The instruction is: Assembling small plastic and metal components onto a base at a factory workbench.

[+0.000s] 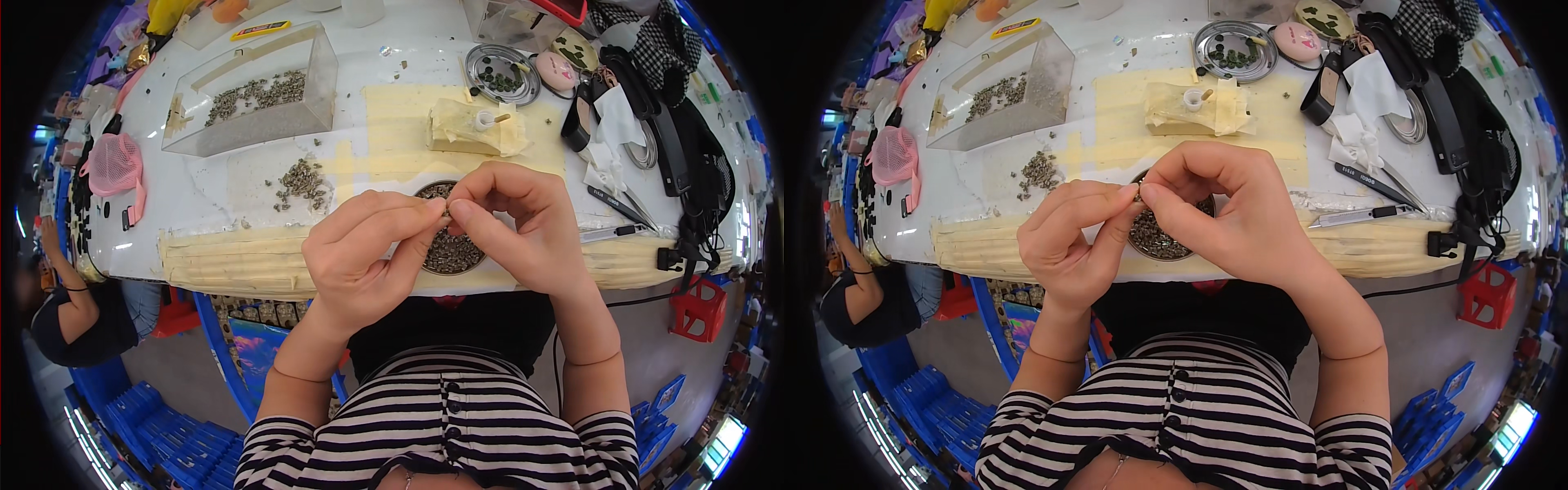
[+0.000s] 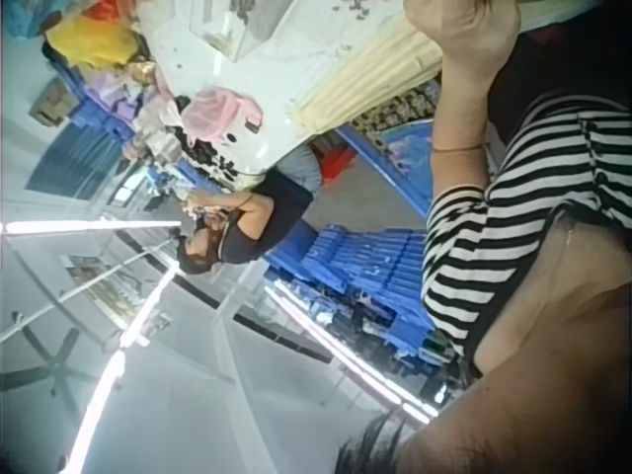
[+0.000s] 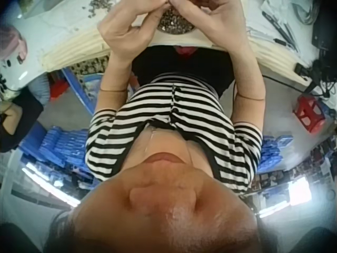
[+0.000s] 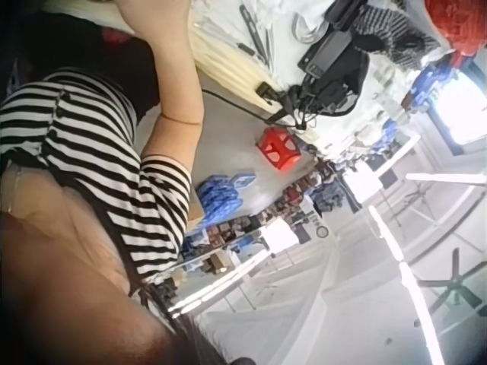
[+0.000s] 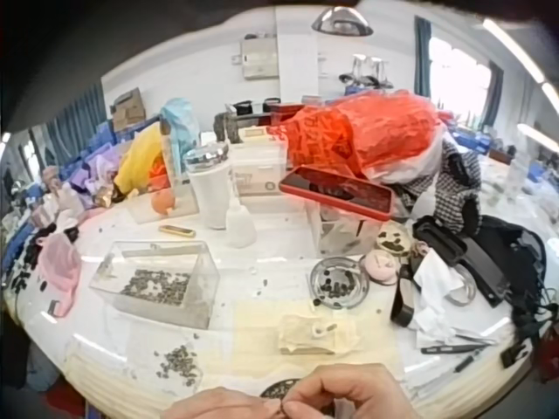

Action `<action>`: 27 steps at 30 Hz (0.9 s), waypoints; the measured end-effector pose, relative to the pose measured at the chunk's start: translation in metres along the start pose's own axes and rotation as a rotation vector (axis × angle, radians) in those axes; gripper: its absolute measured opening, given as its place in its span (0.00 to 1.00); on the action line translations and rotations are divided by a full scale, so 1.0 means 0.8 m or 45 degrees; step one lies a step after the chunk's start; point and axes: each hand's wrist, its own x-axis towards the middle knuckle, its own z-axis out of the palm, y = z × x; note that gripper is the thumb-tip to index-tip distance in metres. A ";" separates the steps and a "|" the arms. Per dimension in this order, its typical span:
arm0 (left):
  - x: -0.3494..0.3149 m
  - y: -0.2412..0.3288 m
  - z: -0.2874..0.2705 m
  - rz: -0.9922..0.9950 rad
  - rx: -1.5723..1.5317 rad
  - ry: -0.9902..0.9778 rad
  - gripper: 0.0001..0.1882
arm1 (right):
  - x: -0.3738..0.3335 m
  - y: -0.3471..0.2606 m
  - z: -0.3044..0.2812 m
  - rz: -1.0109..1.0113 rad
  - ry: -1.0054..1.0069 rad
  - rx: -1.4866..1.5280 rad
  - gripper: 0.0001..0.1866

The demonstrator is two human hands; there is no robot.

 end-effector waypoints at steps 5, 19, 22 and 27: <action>-0.002 0.003 -0.001 -0.012 -0.014 -0.021 0.12 | 0.001 0.002 -0.005 0.023 -0.056 0.063 0.04; 0.003 0.001 0.000 0.021 -0.035 0.009 0.12 | 0.002 0.001 -0.006 0.012 -0.069 0.160 0.04; 0.005 0.002 0.003 0.007 -0.059 0.023 0.11 | 0.000 0.002 -0.003 -0.016 -0.009 0.144 0.04; 0.001 -0.001 0.005 -0.061 -0.107 0.047 0.11 | 0.000 0.004 -0.002 -0.133 0.044 -0.037 0.03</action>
